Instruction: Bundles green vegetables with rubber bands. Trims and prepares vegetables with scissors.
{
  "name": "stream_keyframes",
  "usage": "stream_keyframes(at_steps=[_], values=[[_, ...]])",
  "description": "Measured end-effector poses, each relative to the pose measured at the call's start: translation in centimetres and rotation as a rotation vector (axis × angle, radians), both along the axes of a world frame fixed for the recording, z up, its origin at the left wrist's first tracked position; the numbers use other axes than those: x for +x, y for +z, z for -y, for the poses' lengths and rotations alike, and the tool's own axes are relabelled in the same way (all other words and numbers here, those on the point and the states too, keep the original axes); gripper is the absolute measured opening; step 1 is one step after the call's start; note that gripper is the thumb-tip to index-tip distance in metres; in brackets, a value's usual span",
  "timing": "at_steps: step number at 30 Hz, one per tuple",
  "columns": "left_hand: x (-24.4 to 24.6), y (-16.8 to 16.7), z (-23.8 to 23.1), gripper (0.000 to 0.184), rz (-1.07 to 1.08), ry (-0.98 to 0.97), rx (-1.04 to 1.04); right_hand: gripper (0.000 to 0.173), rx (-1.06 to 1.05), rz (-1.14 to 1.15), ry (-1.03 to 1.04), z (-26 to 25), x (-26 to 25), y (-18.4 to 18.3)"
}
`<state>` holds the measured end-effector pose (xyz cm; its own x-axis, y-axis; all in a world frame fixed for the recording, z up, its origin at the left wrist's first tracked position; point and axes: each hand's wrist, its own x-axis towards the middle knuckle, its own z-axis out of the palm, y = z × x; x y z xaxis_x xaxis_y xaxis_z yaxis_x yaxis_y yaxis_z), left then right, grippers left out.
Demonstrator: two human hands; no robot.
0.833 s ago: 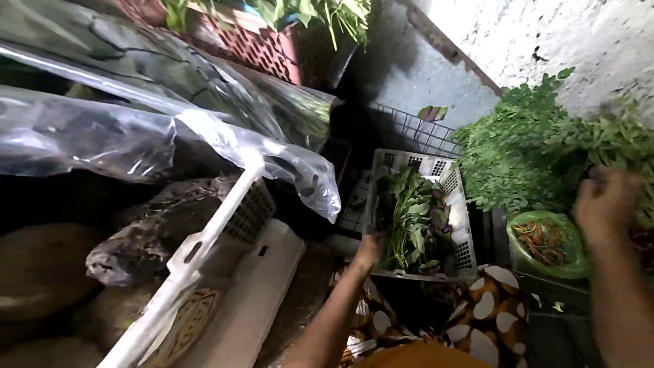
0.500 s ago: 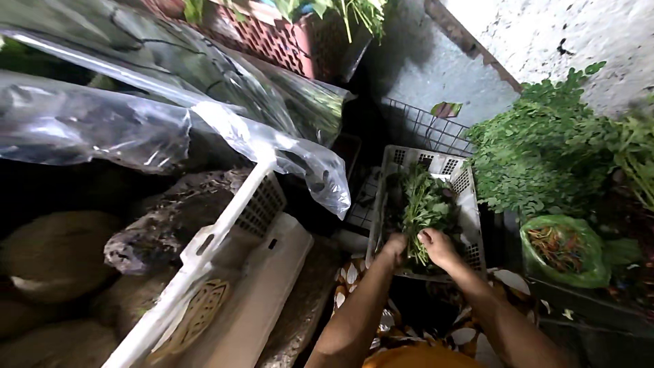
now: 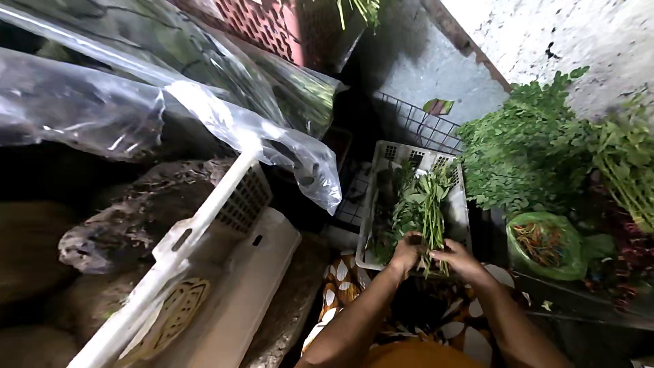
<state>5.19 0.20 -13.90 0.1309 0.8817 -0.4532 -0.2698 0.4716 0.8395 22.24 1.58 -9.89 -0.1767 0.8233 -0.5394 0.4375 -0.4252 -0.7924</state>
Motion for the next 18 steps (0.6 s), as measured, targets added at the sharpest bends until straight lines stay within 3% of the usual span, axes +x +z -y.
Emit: stream_keyframes(at_steps=[4, 8, 12, 14, 18], values=[[-0.5, -0.9, 0.2, 0.045, -0.016, 0.055, -0.155, 0.051, -0.095, -0.113, -0.146, 0.3, 0.0, -0.4], [-0.4, -0.7, 0.1, 0.044, 0.038, 0.053, -0.185, 0.047, -0.103, -0.141, -0.223, 0.4, 0.1, -0.7], [0.2, -0.7, -0.2, 0.053, 0.010, 0.023, -0.174, 0.064, -0.019, -0.066, -0.199, 0.7, -0.3, -1.6], [0.4, -0.8, -0.3, 0.049, -0.091, -0.012, -0.173, 0.074, 0.012, 0.001, -0.134, 0.9, -0.5, -1.6], [0.5, -1.1, -0.5, 0.043, -0.254, -0.102, -0.145, 0.077, -0.004, 0.120, -0.122, 1.1, -0.7, -1.6]])
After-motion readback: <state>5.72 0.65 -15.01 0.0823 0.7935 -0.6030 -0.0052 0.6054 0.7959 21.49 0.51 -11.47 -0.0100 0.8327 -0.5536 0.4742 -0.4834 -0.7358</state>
